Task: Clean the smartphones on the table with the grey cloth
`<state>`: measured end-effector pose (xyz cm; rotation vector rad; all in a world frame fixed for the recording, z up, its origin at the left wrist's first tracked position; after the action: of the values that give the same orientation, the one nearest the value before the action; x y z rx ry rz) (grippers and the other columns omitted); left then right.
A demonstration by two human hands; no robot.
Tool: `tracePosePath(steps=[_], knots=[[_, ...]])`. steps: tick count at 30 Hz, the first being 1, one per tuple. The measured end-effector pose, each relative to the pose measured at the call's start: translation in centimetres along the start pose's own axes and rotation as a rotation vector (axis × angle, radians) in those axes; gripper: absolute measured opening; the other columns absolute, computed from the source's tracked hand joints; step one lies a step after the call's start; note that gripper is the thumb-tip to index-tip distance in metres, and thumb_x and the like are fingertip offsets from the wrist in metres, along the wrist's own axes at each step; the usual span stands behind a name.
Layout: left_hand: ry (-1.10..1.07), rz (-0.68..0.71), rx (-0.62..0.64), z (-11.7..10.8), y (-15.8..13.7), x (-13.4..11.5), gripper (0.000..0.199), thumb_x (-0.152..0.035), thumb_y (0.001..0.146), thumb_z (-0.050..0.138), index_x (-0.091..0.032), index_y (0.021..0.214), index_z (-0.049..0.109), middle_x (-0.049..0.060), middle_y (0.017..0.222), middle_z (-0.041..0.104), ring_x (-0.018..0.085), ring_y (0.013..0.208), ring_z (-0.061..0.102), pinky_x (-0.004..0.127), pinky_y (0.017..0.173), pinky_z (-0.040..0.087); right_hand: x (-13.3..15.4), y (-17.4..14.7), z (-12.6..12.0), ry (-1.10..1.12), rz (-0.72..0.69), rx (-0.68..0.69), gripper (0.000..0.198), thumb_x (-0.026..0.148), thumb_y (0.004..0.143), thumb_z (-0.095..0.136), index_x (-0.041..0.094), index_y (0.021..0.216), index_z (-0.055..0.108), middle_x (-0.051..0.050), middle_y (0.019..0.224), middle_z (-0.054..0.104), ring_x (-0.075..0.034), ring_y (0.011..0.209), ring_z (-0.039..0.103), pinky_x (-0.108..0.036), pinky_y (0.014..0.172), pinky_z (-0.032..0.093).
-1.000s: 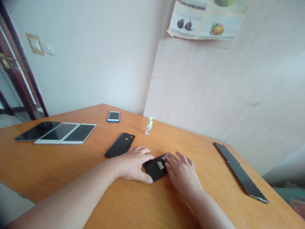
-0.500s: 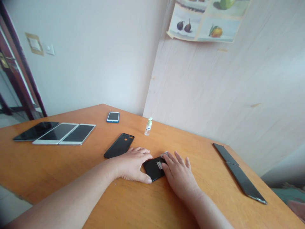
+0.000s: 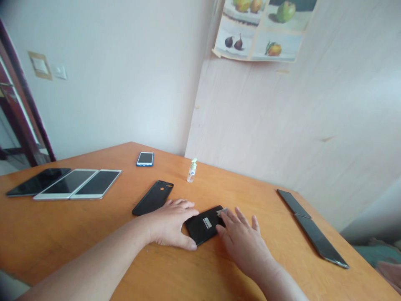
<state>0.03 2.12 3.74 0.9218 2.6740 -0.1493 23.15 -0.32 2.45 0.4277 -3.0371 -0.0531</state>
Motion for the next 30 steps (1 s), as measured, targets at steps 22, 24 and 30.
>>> tracePosePath(steps=[22, 24, 30], knots=[[-0.002, -0.02, 0.058, -0.1, -0.2, 0.0, 0.086, -0.076, 0.063, 0.061, -0.03, 0.136, 0.05, 0.012, 0.155, 0.034, 0.037, 0.142, 0.029, 0.052, 0.112, 0.026, 4.1, -3.3, -2.2, 0.205, -0.357, 0.212, 0.055, 0.042, 0.095, 0.046, 0.037, 0.149, 0.033, 0.0, 0.154, 0.034, -0.027, 0.143, 0.027, -0.055, 0.118, 0.015], [-0.004, -0.031, 0.062, 0.0, -0.2, 0.0, 0.087, -0.076, 0.063, 0.061, -0.031, 0.136, 0.049, 0.011, 0.156, 0.033, 0.036, 0.143, 0.027, 0.052, 0.112, 0.025, 4.3, -3.6, -2.4, 0.202, -0.369, 0.225, 0.056, 0.043, 0.095, 0.046, 0.036, 0.149, 0.033, 0.0, 0.154, 0.034, -0.027, 0.143, 0.029, -0.053, 0.118, 0.016], [-0.004, -0.05, 0.113, -0.2, -0.3, 0.2, 0.087, -0.075, 0.064, 0.06, -0.033, 0.138, 0.046, 0.01, 0.158, 0.029, 0.035, 0.145, 0.022, 0.054, 0.113, 0.023, -0.8, -2.0, -1.4, 0.024, -0.017, 0.012, 0.047, 0.039, 0.095, 0.043, 0.027, 0.14, 0.052, -0.007, 0.146, 0.047, -0.034, 0.141, 0.032, -0.068, 0.112, 0.017]])
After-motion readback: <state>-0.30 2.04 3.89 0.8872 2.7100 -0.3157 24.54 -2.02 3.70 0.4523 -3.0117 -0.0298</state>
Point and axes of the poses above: each hand's wrist, its own y-axis towards the middle knuckle, its own z-axis out of the palm, x = y × z, the point moved 2 cm from there along y, towards the middle knuckle
